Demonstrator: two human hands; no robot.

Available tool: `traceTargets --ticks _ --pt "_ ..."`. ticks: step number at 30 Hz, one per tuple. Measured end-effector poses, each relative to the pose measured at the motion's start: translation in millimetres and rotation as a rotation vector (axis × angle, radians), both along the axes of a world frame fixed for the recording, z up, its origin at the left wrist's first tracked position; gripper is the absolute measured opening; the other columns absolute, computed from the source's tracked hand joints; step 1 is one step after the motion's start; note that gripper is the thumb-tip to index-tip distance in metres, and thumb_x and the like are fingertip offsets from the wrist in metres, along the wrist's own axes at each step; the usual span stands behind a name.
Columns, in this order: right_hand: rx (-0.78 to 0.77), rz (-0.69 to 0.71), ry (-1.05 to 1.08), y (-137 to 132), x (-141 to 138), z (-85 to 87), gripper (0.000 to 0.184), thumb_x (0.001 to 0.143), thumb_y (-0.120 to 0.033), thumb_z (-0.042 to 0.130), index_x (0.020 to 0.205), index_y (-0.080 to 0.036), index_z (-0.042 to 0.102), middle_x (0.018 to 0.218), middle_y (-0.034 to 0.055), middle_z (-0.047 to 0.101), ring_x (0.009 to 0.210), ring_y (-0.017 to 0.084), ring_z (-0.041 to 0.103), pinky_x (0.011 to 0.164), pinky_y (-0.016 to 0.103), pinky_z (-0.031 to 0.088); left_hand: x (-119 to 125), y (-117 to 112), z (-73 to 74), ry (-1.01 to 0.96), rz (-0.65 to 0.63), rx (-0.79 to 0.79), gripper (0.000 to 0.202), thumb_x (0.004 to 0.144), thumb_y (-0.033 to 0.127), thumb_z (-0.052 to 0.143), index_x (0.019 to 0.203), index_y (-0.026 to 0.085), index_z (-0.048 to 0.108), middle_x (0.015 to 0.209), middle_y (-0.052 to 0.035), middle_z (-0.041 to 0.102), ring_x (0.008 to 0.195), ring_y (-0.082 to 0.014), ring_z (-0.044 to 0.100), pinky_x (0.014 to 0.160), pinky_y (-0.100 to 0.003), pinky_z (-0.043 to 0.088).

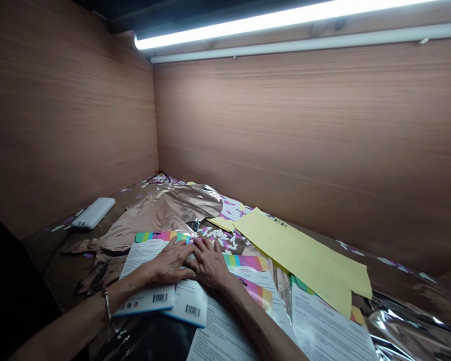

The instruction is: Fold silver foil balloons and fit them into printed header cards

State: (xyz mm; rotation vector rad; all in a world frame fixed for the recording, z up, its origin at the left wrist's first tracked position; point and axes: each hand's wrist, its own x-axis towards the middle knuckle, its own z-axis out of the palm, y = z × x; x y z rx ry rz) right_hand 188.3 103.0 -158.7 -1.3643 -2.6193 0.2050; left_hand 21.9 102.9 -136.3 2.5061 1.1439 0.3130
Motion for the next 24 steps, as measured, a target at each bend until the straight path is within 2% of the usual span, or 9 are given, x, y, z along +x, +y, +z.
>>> traceTargets --ticks 2,4,8,11,14,18,24 --pt "-0.013 -0.011 -0.012 0 -1 0.4 0.044 0.092 -0.046 0.031 0.13 -0.026 0.042 0.137 0.0065 0.038 0.125 0.026 0.028 0.103 0.052 0.012 -4 7 8.4 -0.026 0.027 0.007 0.045 0.073 0.041 0.061 0.112 0.02 0.055 0.111 -0.0074 0.059 0.109 -0.027 0.049 0.101 -0.046 0.026" --pt "-0.029 -0.014 -0.02 1 -3 1.1 0.046 0.092 -0.049 0.029 0.13 -0.025 0.041 0.137 0.0073 0.038 0.126 0.027 0.028 0.102 0.054 0.012 -15 12 19.9 -0.068 0.133 0.057 0.044 0.074 0.039 0.06 0.114 0.021 0.054 0.115 -0.0072 0.058 0.11 -0.0253 0.048 0.1 -0.041 0.029" --pt "-0.06 -0.009 -0.019 1 -5 5.3 0.049 0.092 -0.05 0.028 0.128 -0.021 0.044 0.138 0.0091 0.036 0.127 0.027 0.026 0.101 0.055 0.013 -57 1 34.3 -0.162 0.505 0.163 0.033 0.082 0.028 0.048 0.113 0.018 0.053 0.117 -0.0093 0.055 0.116 -0.0231 0.043 0.101 -0.037 0.028" --pt "-0.083 -0.001 -0.019 1 -6 9.8 0.047 0.091 -0.049 0.03 0.124 -0.021 0.048 0.136 0.0092 0.038 0.125 0.028 0.029 0.1 0.055 0.016 -89 -23 28.6 -0.208 0.719 0.158 0.033 0.075 0.023 0.054 0.107 0.016 0.054 0.11 -0.0099 0.058 0.111 -0.0249 0.047 0.095 -0.036 0.034" --pt "-0.095 0.01 -0.029 3 -7 13.8 0.043 0.09 -0.049 0.034 0.117 -0.022 0.053 0.132 0.0081 0.043 0.121 0.028 0.034 0.099 0.054 0.02 -106 -41 16.8 -0.274 0.832 0.102 0.029 0.07 0.023 0.056 0.098 0.017 0.055 0.093 -0.0069 0.062 0.095 -0.0242 0.056 0.081 -0.032 0.042" --pt "-0.108 0.005 -0.057 6 -10 17.7 0.039 0.088 -0.048 0.037 0.106 -0.022 0.06 0.126 0.0082 0.048 0.116 0.029 0.039 0.098 0.055 0.021 -104 -48 6.9 -0.407 0.904 0.037 0.023 0.072 0.025 0.055 0.092 0.015 0.055 0.079 -0.0035 0.061 0.076 -0.0201 0.059 0.065 -0.027 0.044" --pt "-0.117 0.02 -0.079 9 -8 10.9 0.039 0.087 -0.047 0.036 0.101 -0.02 0.061 0.125 0.0101 0.049 0.114 0.031 0.042 0.096 0.055 0.025 -98 -48 -2.6 -0.551 0.949 -0.003 0.016 0.069 0.021 0.058 0.082 0.014 0.053 0.067 0.0016 0.054 0.065 -0.0149 0.054 0.055 -0.022 0.038"
